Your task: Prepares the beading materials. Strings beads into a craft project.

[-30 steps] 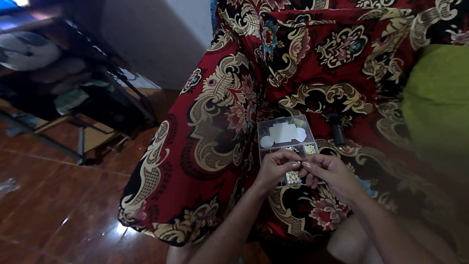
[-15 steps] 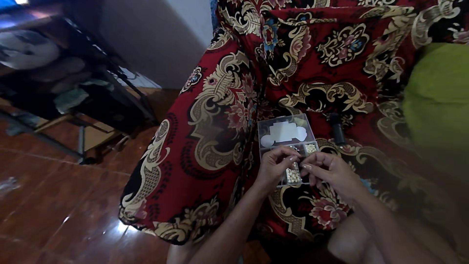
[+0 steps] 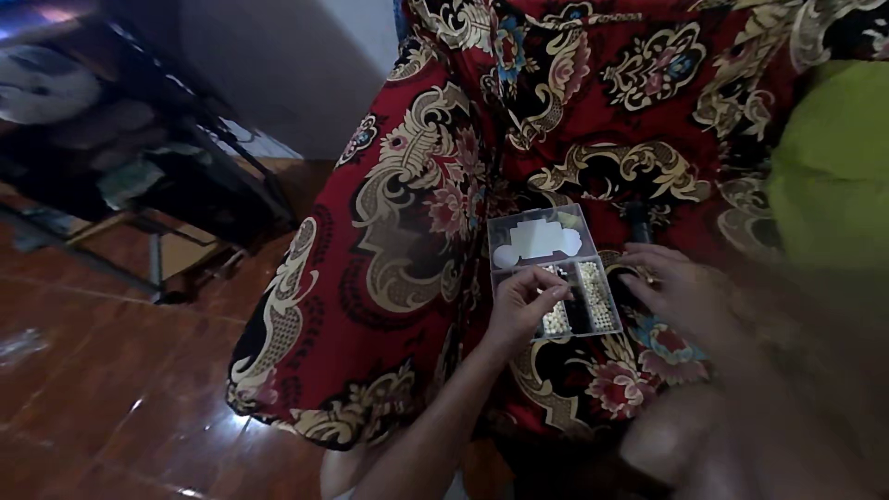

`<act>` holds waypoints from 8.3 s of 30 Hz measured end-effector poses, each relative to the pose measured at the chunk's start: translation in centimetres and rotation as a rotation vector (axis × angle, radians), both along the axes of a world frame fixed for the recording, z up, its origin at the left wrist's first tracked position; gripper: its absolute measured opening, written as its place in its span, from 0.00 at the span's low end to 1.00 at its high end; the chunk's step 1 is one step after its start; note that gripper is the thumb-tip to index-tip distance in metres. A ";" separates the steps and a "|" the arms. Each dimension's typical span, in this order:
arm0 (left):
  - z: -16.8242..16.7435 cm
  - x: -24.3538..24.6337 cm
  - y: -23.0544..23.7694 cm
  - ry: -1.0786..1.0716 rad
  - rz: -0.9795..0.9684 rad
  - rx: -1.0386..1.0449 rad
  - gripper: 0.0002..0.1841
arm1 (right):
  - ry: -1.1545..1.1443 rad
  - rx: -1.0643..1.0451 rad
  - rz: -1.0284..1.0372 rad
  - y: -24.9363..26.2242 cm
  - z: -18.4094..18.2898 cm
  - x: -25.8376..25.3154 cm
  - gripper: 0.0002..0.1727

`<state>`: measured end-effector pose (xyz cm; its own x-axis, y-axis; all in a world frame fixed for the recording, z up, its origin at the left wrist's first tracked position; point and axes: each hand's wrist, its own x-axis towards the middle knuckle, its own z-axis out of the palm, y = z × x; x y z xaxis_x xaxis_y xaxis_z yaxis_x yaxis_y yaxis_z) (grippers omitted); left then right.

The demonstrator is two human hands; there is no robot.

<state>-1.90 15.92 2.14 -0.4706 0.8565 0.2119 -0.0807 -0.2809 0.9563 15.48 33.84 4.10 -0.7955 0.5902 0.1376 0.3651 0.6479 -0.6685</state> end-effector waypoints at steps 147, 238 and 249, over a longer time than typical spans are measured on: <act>-0.4 0.0 0.1 -0.566 -0.266 -0.328 0.11 | 0.137 -0.721 0.069 -6.1 1.0 -2.5 0.05; 0.5 -0.7 0.2 -0.307 -0.064 -0.398 0.08 | 0.219 -0.563 0.062 -5.5 0.6 -2.2 0.06; -0.1 -0.3 0.1 -0.554 -0.274 -0.355 0.11 | 0.257 -0.561 0.081 -6.2 0.5 -2.3 0.05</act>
